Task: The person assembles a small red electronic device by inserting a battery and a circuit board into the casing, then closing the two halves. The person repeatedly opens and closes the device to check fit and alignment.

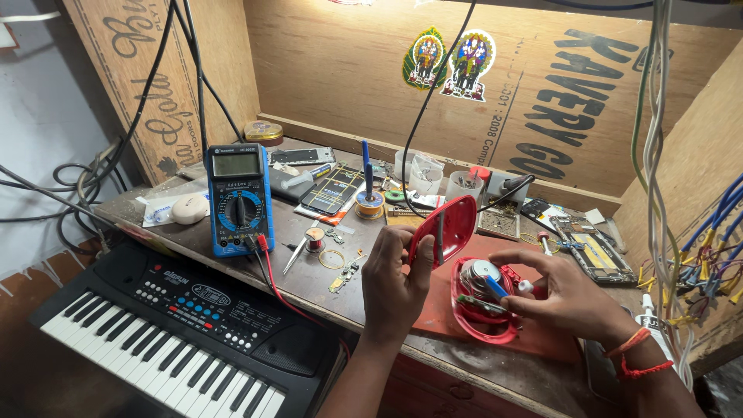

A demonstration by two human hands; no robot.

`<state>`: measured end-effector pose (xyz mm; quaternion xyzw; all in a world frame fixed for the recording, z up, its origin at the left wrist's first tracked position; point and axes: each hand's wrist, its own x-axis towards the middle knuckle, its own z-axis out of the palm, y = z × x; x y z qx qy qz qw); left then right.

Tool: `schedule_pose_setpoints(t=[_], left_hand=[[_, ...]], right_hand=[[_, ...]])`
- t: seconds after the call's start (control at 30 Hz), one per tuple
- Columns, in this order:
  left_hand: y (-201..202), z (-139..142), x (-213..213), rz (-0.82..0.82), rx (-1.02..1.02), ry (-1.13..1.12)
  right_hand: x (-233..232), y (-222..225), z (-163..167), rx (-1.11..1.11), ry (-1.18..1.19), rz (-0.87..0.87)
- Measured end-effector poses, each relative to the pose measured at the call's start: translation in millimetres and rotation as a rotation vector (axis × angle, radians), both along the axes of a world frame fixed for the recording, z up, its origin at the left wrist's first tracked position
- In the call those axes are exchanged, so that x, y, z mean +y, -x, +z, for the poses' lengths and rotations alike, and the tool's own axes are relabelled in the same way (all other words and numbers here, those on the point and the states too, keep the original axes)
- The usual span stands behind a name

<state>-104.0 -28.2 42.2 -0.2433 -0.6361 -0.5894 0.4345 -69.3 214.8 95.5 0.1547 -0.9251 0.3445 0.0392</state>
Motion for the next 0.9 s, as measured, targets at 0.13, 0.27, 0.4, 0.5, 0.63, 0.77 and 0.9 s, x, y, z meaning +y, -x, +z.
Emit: schedule_pose_setpoints(t=[0.13, 0.27, 0.4, 0.5, 0.63, 0.77, 0.9], left_hand=[[4, -3, 0, 0.021, -0.038, -0.037], [9, -5, 0, 0.0, -0.136, -0.1], [14, -7, -2, -0.033, -0.226, -0.195], [19, -9, -4, -0.039, -0.238, -0.236], [28, -12, -5, -0.115, -0.325, -0.318], [36, -16, -6, -0.144, -0.359, -0.376], [37, -15, -7, -0.156, -0.366, -0.411]], right_hand=[[-4, -1, 4, 0.025, -0.142, -0.123], [-4, -2, 2, 0.095, -0.076, -0.063], [-7, -4, 2, -0.007, -0.085, -0.124], [-12, -4, 6, 0.051, -0.138, -0.194], [-20, -9, 9, 0.198, -0.158, -0.214], [-33, -7, 15, 0.239, -0.037, -0.2], [-38, 14, 37, 0.331, -0.192, -0.058]])
